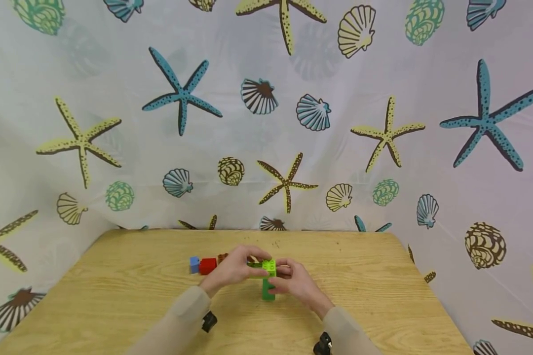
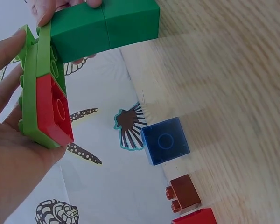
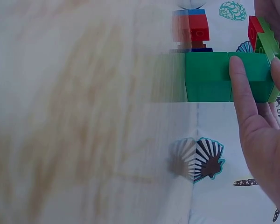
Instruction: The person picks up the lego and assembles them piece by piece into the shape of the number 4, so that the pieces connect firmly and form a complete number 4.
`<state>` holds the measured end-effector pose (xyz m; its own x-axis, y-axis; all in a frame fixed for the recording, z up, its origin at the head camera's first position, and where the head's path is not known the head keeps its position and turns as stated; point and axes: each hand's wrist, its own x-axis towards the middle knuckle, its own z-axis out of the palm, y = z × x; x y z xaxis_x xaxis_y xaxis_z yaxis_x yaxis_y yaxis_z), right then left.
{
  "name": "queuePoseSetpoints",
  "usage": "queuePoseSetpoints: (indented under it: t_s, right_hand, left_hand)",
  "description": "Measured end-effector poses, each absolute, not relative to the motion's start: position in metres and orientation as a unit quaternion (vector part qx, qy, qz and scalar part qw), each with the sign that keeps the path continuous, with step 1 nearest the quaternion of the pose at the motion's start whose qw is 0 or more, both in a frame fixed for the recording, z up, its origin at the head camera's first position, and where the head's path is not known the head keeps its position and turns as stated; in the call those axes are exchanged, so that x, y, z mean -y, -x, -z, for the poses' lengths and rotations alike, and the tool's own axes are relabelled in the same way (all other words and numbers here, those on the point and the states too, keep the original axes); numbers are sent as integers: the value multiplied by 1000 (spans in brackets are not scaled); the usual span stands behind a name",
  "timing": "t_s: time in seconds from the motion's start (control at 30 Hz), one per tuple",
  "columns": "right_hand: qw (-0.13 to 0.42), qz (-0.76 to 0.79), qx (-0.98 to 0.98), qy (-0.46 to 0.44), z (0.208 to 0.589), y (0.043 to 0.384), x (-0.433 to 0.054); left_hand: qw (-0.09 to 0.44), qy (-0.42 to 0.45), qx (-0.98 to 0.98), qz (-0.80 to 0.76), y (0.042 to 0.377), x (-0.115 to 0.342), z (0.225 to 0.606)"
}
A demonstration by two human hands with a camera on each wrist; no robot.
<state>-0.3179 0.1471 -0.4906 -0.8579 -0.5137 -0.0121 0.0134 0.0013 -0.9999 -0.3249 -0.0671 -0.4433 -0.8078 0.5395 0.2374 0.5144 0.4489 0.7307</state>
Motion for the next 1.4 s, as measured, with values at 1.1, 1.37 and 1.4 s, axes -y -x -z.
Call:
queuePoseSetpoints:
  t_s: [1.1, 1.37, 1.4]
  right_hand:
    - [210, 696, -661, 188, 489, 317, -152]
    - [229, 731, -615, 187, 489, 317, -153]
    - [228, 731, -617, 182, 489, 317, -152]
  left_hand:
    - [37, -271, -876, -398, 322, 59, 443]
    - [39, -258, -885, -386, 322, 56, 444]
    - [38, -259, -885, -386, 322, 57, 444]
